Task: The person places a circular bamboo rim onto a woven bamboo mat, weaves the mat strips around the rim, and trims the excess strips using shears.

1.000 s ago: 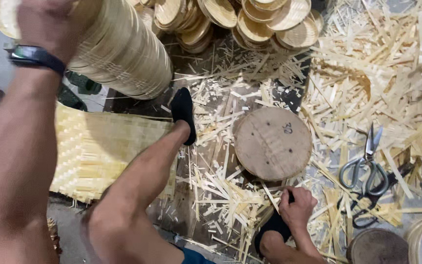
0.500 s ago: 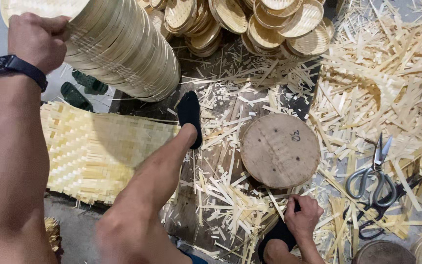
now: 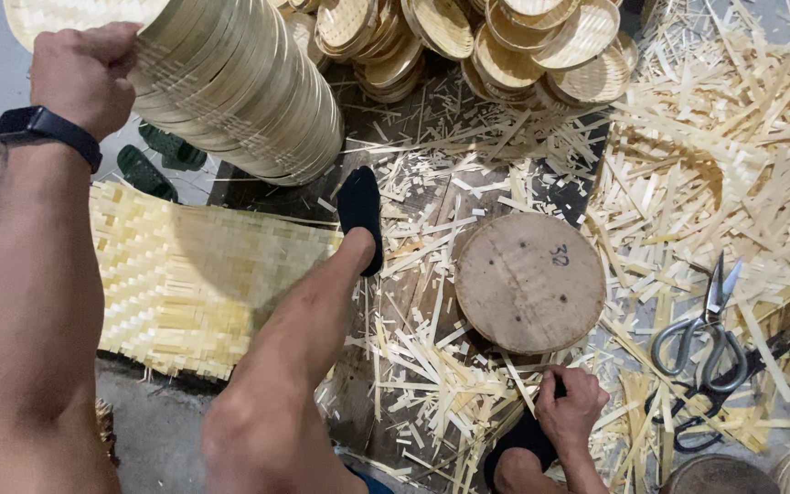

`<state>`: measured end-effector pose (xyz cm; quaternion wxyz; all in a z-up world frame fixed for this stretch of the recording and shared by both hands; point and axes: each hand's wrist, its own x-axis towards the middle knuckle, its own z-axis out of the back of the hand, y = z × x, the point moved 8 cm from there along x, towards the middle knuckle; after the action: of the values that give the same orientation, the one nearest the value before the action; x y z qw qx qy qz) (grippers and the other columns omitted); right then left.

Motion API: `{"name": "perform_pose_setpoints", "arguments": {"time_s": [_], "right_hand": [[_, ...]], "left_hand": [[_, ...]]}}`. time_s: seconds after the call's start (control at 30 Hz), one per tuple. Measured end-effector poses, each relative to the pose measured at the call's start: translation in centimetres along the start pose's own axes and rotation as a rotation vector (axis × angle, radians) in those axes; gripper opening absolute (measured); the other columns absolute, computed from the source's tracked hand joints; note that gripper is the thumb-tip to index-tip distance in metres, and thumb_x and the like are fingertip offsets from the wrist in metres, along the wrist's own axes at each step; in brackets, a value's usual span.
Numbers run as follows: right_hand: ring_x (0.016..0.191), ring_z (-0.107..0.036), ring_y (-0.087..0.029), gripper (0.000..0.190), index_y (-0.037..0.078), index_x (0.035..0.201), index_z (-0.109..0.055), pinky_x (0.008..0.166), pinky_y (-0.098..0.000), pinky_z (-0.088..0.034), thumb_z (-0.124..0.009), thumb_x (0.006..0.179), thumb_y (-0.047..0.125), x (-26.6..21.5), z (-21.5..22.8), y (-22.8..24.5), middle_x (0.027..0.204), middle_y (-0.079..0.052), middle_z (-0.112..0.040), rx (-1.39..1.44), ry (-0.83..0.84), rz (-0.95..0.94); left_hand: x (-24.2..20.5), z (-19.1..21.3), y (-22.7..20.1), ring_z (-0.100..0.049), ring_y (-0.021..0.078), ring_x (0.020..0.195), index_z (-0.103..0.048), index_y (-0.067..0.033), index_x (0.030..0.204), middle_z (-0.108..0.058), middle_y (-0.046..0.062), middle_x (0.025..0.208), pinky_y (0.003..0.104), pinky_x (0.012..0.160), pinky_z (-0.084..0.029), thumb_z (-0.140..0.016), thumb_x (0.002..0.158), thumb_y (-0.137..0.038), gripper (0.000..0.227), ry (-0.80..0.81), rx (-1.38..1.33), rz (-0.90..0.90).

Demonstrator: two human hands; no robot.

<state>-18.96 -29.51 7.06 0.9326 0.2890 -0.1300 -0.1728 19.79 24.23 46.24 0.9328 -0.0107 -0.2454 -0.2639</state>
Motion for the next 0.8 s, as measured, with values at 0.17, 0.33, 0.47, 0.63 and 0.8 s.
{"name": "perform_pose_setpoints", "arguments": {"time_s": [0.17, 0.33, 0.47, 0.63, 0.8], "right_hand": [[0.089, -0.060, -0.027, 0.009, 0.013, 0.094, -0.073, 0.086, -0.0455, -0.041, -0.073, 0.085, 0.017, -0.2, -0.3, -0.4, 0.084, -0.005, -0.063, -0.003, 0.029, -0.008], [0.093, -0.061, -0.030, 0.010, 0.012, 0.093, -0.073, 0.087, -0.0468, -0.041, -0.072, 0.084, 0.017, -0.1, -0.4, -0.1, 0.086, -0.006, -0.064, -0.030, 0.001, 0.012], [0.091, -0.061, -0.030, 0.008, 0.013, 0.093, -0.073, 0.087, -0.0466, -0.041, -0.073, 0.086, 0.018, -0.4, -0.6, -0.4, 0.085, -0.006, -0.065, -0.036, 0.023, 0.002], [0.094, -0.061, -0.030, 0.008, 0.015, 0.094, -0.074, 0.090, -0.0472, -0.041, -0.073, 0.088, 0.019, -0.3, -0.9, -0.4, 0.087, -0.005, -0.066, -0.035, 0.018, 0.050], [0.095, -0.061, -0.030, 0.008, 0.015, 0.096, -0.073, 0.095, -0.0477, -0.041, -0.072, 0.090, 0.020, -1.1, -1.1, -0.9, 0.092, -0.006, -0.067, -0.015, 0.015, 0.056]], "left_hand": [[-0.6, 0.1, -0.1, -0.061, 0.0398, 0.128, -0.070, 0.0010, 0.136, -0.064, 0.025, 0.136, 0.044, 0.112, -0.049, -0.061, 0.094, 0.012, 0.044, 0.006, -0.021, 0.121], [-8.3, -4.3, -6.8, -0.036, 0.0462, 0.148, -0.061, -0.0075, 0.111, -0.045, 0.027, 0.157, 0.054, 0.125, -0.028, -0.075, 0.083, 0.006, 0.034, -0.202, 0.106, 0.041], [-22.9, -19.5, -15.6, -0.024, 0.0516, 0.147, -0.016, 0.0111, 0.155, -0.025, 0.032, 0.160, 0.066, 0.119, -0.014, -0.061, 0.084, -0.063, 0.112, 0.589, 0.110, 0.400], [-35.4, -25.0, -17.0, -0.004, 0.0491, 0.152, -0.005, 0.0088, 0.157, -0.006, 0.034, 0.164, 0.066, 0.116, 0.002, -0.073, 0.077, -0.065, 0.129, 0.770, 0.014, 0.863], [-40.0, -23.6, -14.6, -0.030, 0.0468, 0.149, -0.022, 0.0048, 0.156, -0.031, 0.031, 0.159, 0.058, 0.120, -0.021, -0.076, 0.074, -0.060, 0.118, 0.593, 0.058, 1.001]]}}
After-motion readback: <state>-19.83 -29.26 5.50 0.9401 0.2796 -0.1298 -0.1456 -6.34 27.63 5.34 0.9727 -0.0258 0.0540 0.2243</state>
